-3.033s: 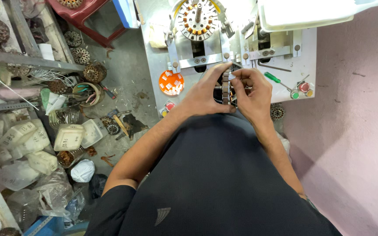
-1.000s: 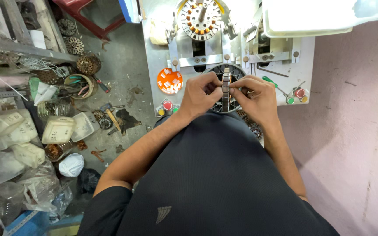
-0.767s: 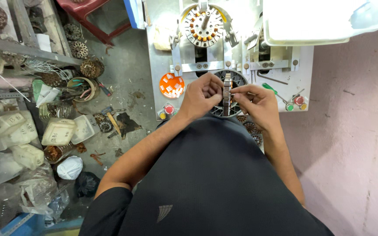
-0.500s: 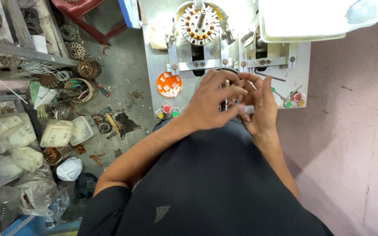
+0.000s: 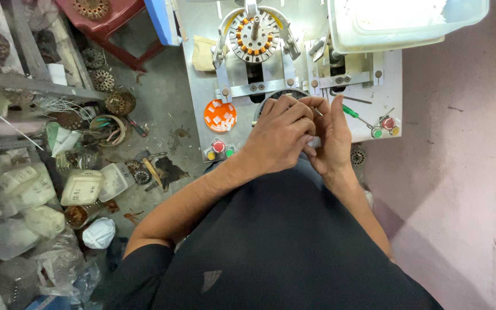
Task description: The person assembles a component of an electric motor by wrapping wire or tape around the core using a winding machine and finishing the assembly with a screwdriver.
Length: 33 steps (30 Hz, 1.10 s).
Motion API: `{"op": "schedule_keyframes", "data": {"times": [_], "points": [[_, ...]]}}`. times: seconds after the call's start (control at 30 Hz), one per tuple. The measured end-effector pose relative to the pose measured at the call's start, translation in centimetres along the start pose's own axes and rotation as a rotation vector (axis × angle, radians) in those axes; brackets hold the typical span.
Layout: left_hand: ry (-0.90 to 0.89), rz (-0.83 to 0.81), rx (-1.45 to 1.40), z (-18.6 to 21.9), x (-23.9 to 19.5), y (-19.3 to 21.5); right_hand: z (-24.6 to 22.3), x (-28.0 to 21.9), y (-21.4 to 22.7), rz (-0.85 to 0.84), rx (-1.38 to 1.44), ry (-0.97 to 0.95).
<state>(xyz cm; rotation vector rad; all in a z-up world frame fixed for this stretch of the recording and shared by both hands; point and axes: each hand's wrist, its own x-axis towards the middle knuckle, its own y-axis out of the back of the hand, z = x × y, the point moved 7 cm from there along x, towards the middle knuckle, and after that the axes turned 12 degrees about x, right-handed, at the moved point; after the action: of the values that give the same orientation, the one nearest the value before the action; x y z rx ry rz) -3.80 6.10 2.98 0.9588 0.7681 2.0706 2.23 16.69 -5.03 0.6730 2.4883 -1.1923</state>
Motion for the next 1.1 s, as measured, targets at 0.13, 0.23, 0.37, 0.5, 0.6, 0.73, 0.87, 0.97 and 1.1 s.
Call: {"op": "schedule_keyframes", "data": {"times": [0.13,0.23,0.37,0.5,0.6,0.73,0.87,0.97,1.1], "points": [[-0.017,-0.029,0.049,0.3,0.2,0.4,0.1,0.0,-0.3,-0.007,0.016,-0.011],[0.012,-0.074,-0.022,0.1,0.4,0.5,0.4,-0.3,0.1,0.025,0.057,-0.012],[-0.001,-0.110,-0.077,0.9,0.9,1.1,0.1,-0.3,-0.3,0.005,0.113,0.007],[-0.020,-0.103,-0.098,1.3,1.0,1.1,0.0,-0.4,0.4,0.044,0.089,-0.007],[0.018,-0.047,-0.130,0.8,0.8,0.8,-0.2,-0.4,0.3,-0.011,0.064,0.016],[0.048,0.036,-0.223,0.0,0.4,1.1,-0.3,-0.6,0.6,-0.044,0.092,0.068],[0.017,0.133,-0.185,-0.3,0.2,2.2,-0.6,-0.9,0.9,-0.099,0.050,0.153],[0.017,0.118,-0.122,-0.6,0.0,2.7,-0.8,-1.0,0.7,-0.141,-0.023,0.182],[0.128,0.100,-0.302,-1.6,-0.1,2.4,-1.3,-1.2,0.5,-0.133,-0.101,0.212]]}}
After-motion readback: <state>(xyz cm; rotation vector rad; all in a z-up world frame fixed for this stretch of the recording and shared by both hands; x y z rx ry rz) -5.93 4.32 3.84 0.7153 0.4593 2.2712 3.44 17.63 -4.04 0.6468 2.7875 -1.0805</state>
